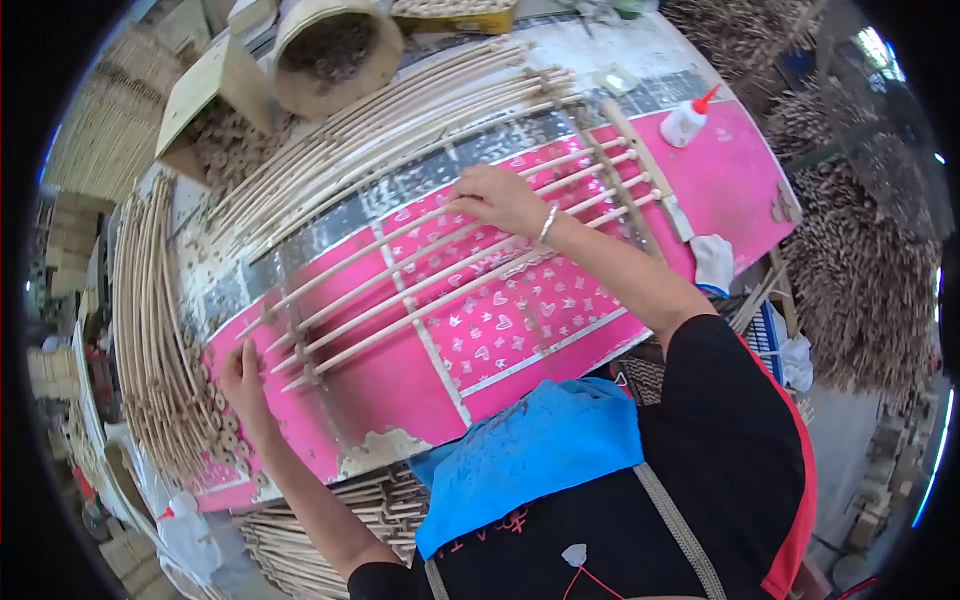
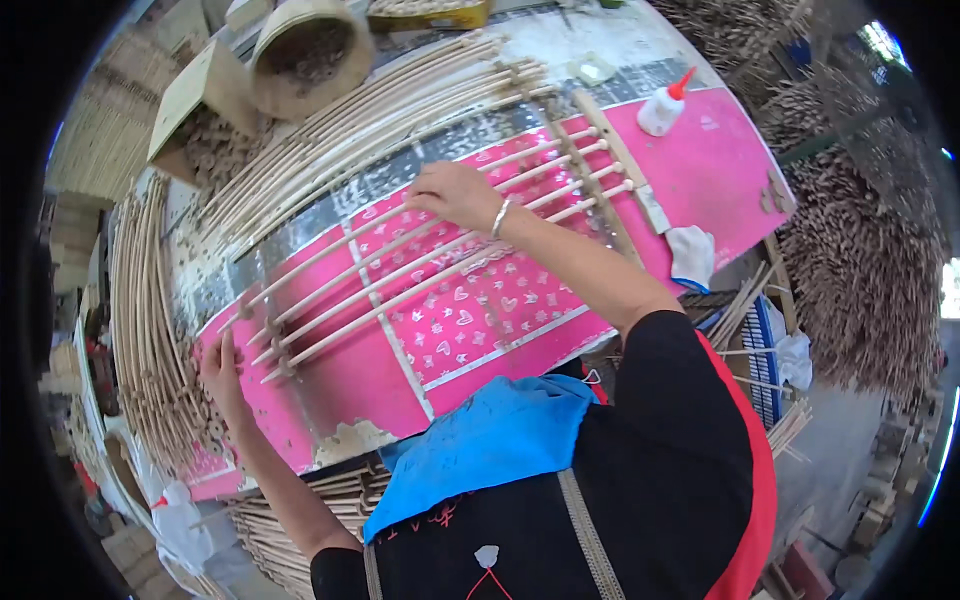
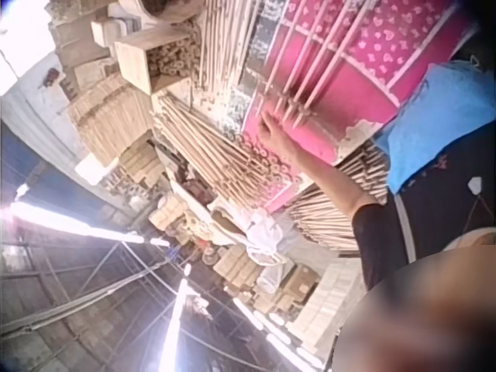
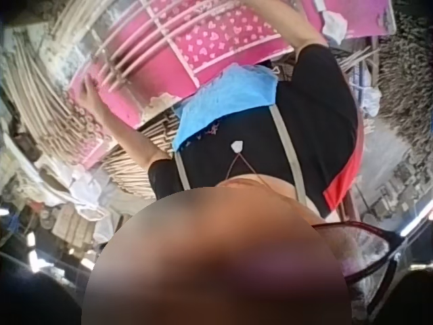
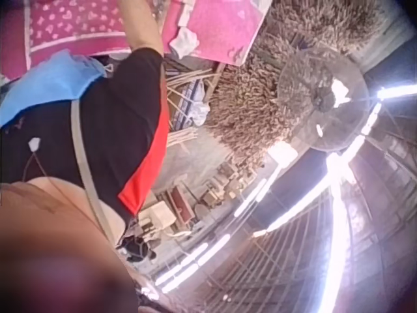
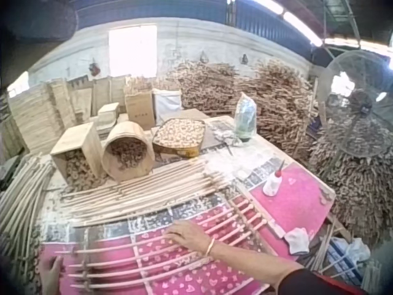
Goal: Assembling wooden rods and small wooden rings into a frame-like structure using glue and a wiping cloth.
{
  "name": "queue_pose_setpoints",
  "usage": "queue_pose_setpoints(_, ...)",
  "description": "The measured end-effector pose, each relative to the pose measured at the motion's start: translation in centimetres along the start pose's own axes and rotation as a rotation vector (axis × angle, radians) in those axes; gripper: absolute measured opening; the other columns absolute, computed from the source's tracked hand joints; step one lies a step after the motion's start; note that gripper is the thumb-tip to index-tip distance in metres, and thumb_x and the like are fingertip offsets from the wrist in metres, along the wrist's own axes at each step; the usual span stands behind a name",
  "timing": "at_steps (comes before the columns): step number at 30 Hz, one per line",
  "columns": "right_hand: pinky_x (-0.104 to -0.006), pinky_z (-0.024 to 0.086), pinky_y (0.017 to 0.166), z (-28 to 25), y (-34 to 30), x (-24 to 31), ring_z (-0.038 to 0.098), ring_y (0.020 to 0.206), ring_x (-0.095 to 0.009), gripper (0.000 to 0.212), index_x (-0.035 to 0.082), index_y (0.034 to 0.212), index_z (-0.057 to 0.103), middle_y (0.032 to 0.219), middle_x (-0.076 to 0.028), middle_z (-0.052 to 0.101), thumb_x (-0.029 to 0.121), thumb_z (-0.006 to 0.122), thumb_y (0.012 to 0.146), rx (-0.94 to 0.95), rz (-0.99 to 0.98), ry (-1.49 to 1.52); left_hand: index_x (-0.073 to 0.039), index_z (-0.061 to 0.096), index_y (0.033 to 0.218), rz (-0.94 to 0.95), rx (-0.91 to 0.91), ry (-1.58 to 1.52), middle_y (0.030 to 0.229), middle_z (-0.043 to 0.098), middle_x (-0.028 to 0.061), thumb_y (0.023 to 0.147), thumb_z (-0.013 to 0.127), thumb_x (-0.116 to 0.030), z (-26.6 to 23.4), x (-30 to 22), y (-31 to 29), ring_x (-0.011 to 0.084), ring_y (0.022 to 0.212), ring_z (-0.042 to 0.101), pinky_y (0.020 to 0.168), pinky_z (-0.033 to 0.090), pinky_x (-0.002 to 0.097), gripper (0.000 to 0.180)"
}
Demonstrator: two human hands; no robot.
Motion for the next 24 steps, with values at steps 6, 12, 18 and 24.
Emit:
queue_pose_setpoints(6,-0.0422,0.051,0.079,-1.6,-0.6,-1.3,0.064,0.088,-0.031,0.025,0.006,0.095,0.075,0.089,-0.011,0.066,0.03,0.07,0.098,0.09,0.14,-0.016,-0.01,0.066,0.14,0.741,-0.013,0.477,0.128,0.068,0.0147,0.095,0.072,-0.014,3.9,-7.1,0.7,0.0323,0.116,0.065,0.104,0.048,0.042,0.045)
queue_pose_setpoints(12,-0.0396,0.051,0.079,-0.4,-0.3,-0.7,0.062,0.085,-0.028,0.02,0.004,0.099,0.072,0.086,-0.01,0.064,0.024,0.074,0.094,0.103,0.214,0.11,-0.016,0.069,0.135,0.698,0.185,0.514,0.128,0.068,0.0076,0.097,0.069,-0.02,6.0,-4.9,2.6,0.024,0.108,0.069,0.096,0.049,0.0412,0.038)
queue_pose_setpoints(18,-0.0392,0.051,0.081,0.0,-0.1,-1.8,0.062,0.087,-0.027,0.019,0.004,0.095,0.068,0.087,-0.007,0.063,0.021,0.076,0.091,0.153,0.183,0.038,-0.012,0.072,0.127,0.533,0.294,0.345,0.122,0.07,0.0085,0.095,0.07,-0.014,7.8,-3.8,3.5,0.0261,0.104,0.073,0.094,0.054,0.0399,0.032)
queue_pose_setpoints(24,-0.0421,0.05,0.082,0.0,0.8,-1.2,0.063,0.09,-0.029,0.02,0.007,0.089,0.073,0.089,-0.007,0.065,0.027,0.076,0.09,0.144,-0.004,-0.146,-0.005,0.07,0.129,0.386,0.403,0.274,0.129,0.064,0.0106,0.096,0.068,-0.009,8.9,-2.0,4.9,0.0266,0.117,0.067,0.102,0.055,0.0374,0.033)
Point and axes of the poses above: each hand's wrist, its own y-axis towards the middle knuckle, its own z-axis out of the palm, x = y × z, the point moved 7 cm from there along y, towards the middle knuckle
